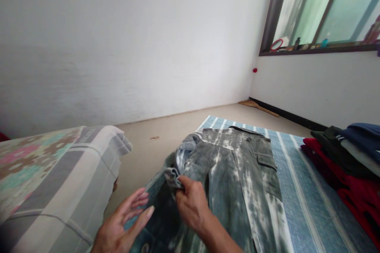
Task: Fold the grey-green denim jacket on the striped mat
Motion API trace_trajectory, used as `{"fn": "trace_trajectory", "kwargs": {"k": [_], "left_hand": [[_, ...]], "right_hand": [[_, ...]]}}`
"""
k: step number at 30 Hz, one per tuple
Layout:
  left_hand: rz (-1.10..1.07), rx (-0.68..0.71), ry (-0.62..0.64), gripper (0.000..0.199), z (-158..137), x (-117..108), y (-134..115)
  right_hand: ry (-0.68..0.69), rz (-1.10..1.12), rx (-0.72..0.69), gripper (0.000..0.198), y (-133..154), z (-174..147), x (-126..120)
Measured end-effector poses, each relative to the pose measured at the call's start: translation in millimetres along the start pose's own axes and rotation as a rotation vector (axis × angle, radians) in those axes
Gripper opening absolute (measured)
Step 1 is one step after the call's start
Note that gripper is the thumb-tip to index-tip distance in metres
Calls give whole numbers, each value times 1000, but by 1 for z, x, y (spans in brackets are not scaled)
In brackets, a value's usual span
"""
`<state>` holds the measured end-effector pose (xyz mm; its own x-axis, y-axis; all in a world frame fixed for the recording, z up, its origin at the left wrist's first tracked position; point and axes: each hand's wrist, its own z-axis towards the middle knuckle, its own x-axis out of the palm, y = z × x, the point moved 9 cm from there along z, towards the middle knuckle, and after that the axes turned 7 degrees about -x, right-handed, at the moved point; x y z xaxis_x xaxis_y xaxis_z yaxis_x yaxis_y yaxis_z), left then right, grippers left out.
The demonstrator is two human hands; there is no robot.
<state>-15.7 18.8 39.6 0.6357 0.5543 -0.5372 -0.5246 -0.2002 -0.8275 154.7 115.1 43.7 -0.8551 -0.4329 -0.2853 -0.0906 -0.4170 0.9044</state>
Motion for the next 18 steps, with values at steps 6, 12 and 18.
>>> {"fn": "trace_trajectory", "kwargs": {"k": [6, 12, 18], "left_hand": [[459, 72, 62, 64, 8, 7, 40], [576, -69, 207, 66, 8, 23, 46], [687, 3, 341, 45, 2, 40, 5]], "right_hand": [[-329, 487, 142, 19, -11, 10, -92], [-580, 467, 65, 27, -7, 5, -184], [-747, 432, 37, 31, 4, 3, -251]]}}
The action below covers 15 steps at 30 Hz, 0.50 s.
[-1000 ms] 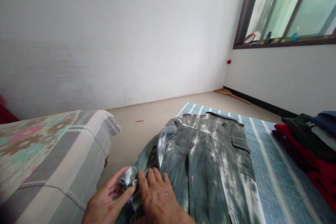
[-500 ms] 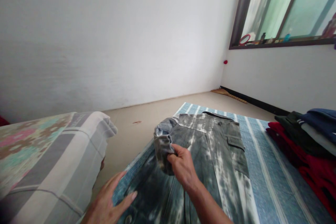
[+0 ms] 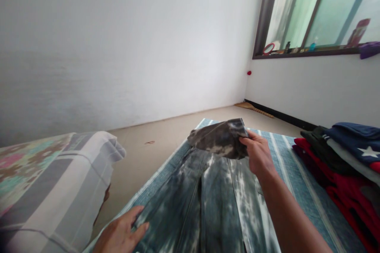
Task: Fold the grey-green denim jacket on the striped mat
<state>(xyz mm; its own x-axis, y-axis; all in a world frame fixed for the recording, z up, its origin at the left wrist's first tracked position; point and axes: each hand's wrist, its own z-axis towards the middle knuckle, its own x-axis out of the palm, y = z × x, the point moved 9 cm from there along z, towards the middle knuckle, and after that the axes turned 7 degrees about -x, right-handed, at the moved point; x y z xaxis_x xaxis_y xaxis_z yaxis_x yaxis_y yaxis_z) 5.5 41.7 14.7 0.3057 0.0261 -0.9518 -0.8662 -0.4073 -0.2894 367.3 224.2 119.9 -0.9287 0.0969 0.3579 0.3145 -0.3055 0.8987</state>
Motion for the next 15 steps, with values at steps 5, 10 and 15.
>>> {"fn": "trace_trajectory", "kwargs": {"k": [5, 10, 15], "left_hand": [[89, 194, 30, 33, -20, -17, -67], [222, 378, 229, 27, -50, -1, -141], [363, 491, 344, 30, -65, 33, -168]], "right_hand": [[-234, 172, -38, 33, 29, 14, -46], [-395, 294, -188, 31, 64, 13, -94], [-492, 371, -287, 38, 96, 5, -125]]}}
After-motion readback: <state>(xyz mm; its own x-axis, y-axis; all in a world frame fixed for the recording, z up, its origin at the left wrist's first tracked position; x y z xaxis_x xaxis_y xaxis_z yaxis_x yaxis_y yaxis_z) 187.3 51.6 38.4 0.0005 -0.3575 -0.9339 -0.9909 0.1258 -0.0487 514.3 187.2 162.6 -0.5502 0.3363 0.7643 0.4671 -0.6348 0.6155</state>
